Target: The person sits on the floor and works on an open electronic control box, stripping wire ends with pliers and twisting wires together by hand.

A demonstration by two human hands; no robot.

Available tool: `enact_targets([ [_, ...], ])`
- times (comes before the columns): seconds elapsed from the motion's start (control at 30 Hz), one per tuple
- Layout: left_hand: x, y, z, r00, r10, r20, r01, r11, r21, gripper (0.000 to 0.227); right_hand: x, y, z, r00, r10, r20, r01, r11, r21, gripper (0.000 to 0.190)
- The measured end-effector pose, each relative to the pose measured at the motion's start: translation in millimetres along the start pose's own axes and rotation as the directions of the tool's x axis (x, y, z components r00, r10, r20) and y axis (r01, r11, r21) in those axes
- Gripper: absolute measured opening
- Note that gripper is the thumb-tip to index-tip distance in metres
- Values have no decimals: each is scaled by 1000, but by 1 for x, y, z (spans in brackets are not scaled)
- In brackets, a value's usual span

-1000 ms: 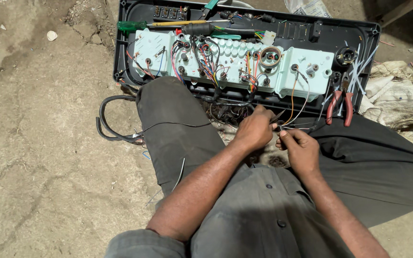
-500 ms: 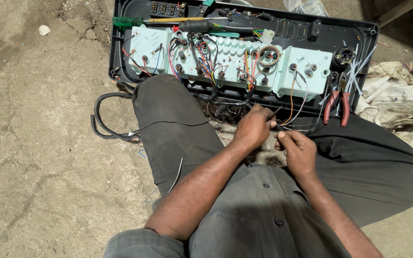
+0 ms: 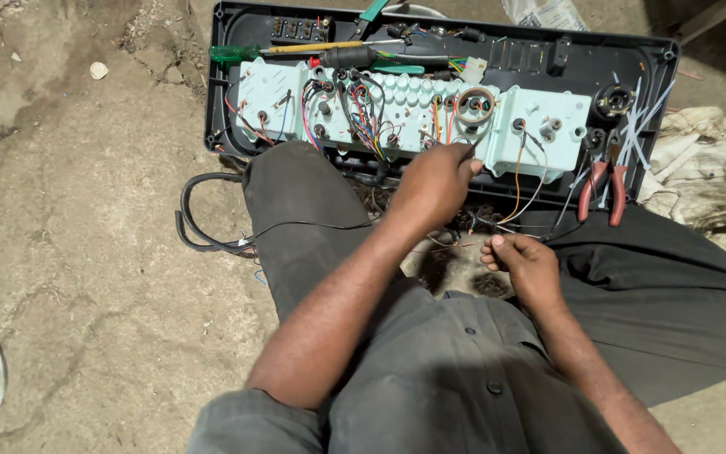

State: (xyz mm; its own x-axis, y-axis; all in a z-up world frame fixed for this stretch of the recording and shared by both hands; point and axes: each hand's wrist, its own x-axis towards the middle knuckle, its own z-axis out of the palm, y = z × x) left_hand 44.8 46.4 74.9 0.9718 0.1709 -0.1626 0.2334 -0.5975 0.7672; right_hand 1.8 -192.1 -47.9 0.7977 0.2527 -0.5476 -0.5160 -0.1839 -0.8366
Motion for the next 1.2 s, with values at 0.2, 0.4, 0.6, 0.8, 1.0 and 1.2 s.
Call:
enact_targets([
  [0.2, 11, -10, 15, 969, 135, -207, -86, 969, 230, 20, 3, 10, -4, 998, -49, 31, 51, 996, -73, 25],
  [0.4, 109, -72, -29, 907, 344, -242, -164, 819, 551, 27, 1, 6, -4, 997, 9, 76, -5, 998, -56, 25],
  [0.6, 136, -102, -28, 928, 371, -41, -234, 664, 710, 23, 4, 1, -5, 982, 137, 130, -162, 965, 207, 33],
  [0.8, 46, -34, -1, 993, 83, -82, -63, 971, 230, 26, 6, -12, 2, 992, 43, 121, -98, 858, 503, 31],
  [1.0, -43, -24, 82, 860, 510, 29, -494, 816, 299, 16, 17, -13, 6, 994, -76, 80, 24, 855, 518, 20],
  [1.2, -41, -40, 97, 876, 478, -57, -461, 867, 188, 11, 22, -15, 8, 994, -100, -53, 113, 917, 381, 21],
])
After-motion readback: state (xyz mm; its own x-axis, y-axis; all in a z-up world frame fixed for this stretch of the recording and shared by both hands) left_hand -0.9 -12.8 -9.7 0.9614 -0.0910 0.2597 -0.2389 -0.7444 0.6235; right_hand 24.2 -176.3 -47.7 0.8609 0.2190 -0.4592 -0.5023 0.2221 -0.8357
